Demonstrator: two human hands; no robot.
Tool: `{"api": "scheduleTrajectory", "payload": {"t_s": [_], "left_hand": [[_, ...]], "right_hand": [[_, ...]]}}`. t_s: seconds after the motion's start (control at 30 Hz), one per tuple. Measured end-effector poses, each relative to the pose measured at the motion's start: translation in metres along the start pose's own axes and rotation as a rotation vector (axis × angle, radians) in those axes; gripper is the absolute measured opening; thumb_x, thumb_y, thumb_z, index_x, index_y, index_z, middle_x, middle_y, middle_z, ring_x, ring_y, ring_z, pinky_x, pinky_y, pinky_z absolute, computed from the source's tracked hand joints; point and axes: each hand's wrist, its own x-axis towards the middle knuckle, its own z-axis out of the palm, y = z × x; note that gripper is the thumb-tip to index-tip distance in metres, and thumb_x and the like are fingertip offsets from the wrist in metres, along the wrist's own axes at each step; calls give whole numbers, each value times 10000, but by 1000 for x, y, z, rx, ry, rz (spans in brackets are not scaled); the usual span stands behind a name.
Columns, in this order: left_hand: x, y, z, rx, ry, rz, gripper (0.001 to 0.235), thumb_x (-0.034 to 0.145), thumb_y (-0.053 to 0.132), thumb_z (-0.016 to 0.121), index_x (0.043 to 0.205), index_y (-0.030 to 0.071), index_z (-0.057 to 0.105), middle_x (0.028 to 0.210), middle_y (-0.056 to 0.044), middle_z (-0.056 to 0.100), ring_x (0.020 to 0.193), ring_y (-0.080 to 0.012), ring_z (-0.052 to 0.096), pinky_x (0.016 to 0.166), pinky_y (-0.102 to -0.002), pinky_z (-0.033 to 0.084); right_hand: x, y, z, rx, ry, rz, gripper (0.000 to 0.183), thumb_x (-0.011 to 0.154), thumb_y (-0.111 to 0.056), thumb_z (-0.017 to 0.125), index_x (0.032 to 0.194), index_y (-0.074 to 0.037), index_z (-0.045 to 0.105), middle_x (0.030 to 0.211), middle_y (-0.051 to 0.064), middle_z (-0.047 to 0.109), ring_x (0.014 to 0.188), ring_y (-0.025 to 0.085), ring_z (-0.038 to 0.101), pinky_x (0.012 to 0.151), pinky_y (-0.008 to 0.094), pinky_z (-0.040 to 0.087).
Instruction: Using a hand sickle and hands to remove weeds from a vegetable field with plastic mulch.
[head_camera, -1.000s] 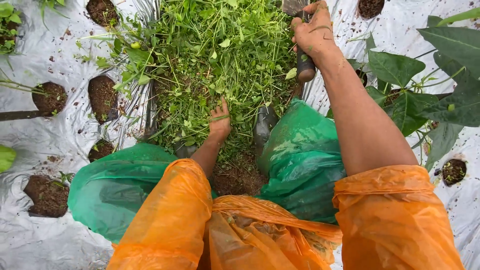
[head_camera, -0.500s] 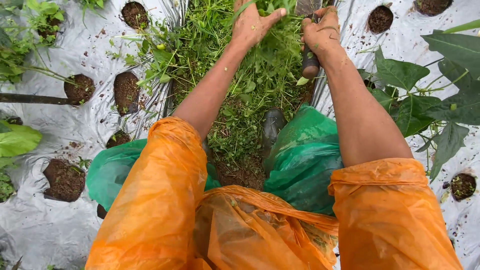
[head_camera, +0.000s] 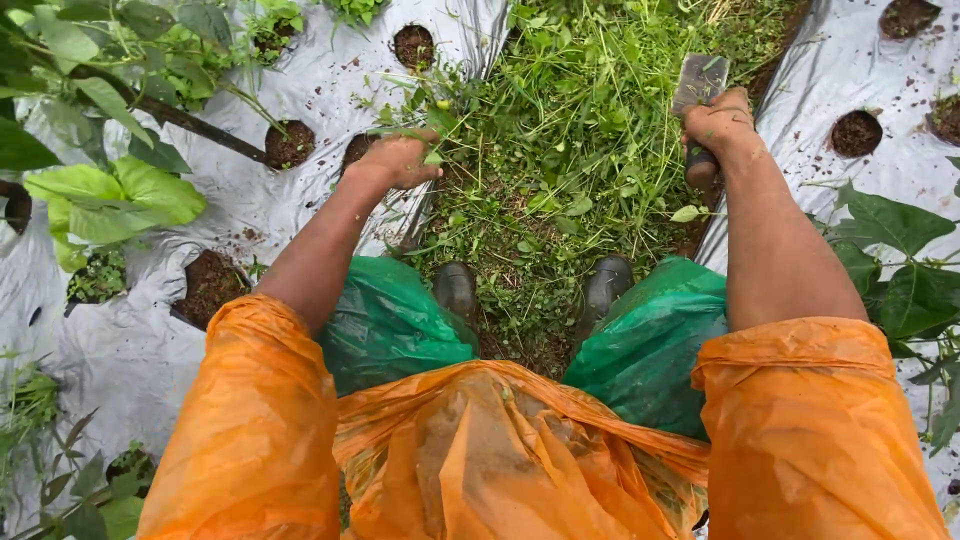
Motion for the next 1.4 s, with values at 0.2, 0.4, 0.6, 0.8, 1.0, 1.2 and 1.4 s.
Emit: {"api": "scheduleTrajectory", "payload": {"t_s": [0.2, 0.4, 0.6, 0.8, 1.0, 1.2, 1.4], "left_hand": [[-22, -83, 27, -294, 8, -207, 634, 992, 411, 649, 1531, 137, 455, 1541, -175, 499, 1406, -354, 485, 1159, -467, 387], [-34, -87, 27, -523, 106, -95, 570, 1014, 370, 632, 1487, 113, 446, 1286, -58, 691, 1181, -245, 639, 1056, -434, 481], [-36, -69, 16, -601, 133, -83, 472, 1022, 291, 626, 1442, 130, 483, 1297, -77, 665, 1202, -267, 633, 1079, -471, 467], [-14, -60, 18, -589, 136, -15, 452, 1016, 277, 633, 1424, 146, 489, 1294, -69, 667, 1196, -253, 635, 1084, -461, 451], [-11, -54, 14, -592, 128, -22, 446, 1019, 274, 634, 1422, 145, 492, 1281, -67, 660, 1222, -247, 627, 1124, -456, 446], [-6, -58, 18, -564, 131, -5, 452, 1027, 297, 640, 1425, 144, 491, 1217, -64, 649, 1156, -240, 632, 1050, -447, 478], [-9, -57, 17, -562, 127, -13, 494, 1022, 301, 642, 1456, 138, 471, 1243, -68, 642, 1169, -248, 627, 1062, -454, 461]], "right_hand": [[30, -22, 19, -135, -52, -121, 400, 1010, -386, 723, 1205, -219, 416, 983, -23, 579, 730, 58, 566, 604, 298, 464], [-87, -86, 35, -225, -372, -99, 401, 1029, -43, 599, 1389, -150, 459, 1127, 219, 695, 888, 277, 648, 698, 459, 533], [-117, -107, 47, -335, -561, -87, 296, 1059, 5, 578, 1336, -97, 572, 1208, 267, 733, 905, 314, 675, 750, 456, 560], [-123, -103, 42, -375, -466, -39, 411, 1053, 5, 596, 1431, -136, 520, 1199, 313, 687, 904, 349, 661, 690, 474, 536], [-119, -96, 35, -353, -448, -8, 442, 1042, 34, 598, 1441, -142, 526, 1235, 300, 673, 937, 333, 654, 717, 458, 540], [-121, -98, 36, -364, -473, -1, 395, 1058, 18, 603, 1412, -150, 553, 1230, 273, 688, 961, 317, 666, 743, 456, 554], [-127, -103, 36, -404, -457, -26, 450, 1035, 25, 619, 1442, -150, 541, 1210, 297, 689, 950, 353, 652, 745, 492, 539]]}}
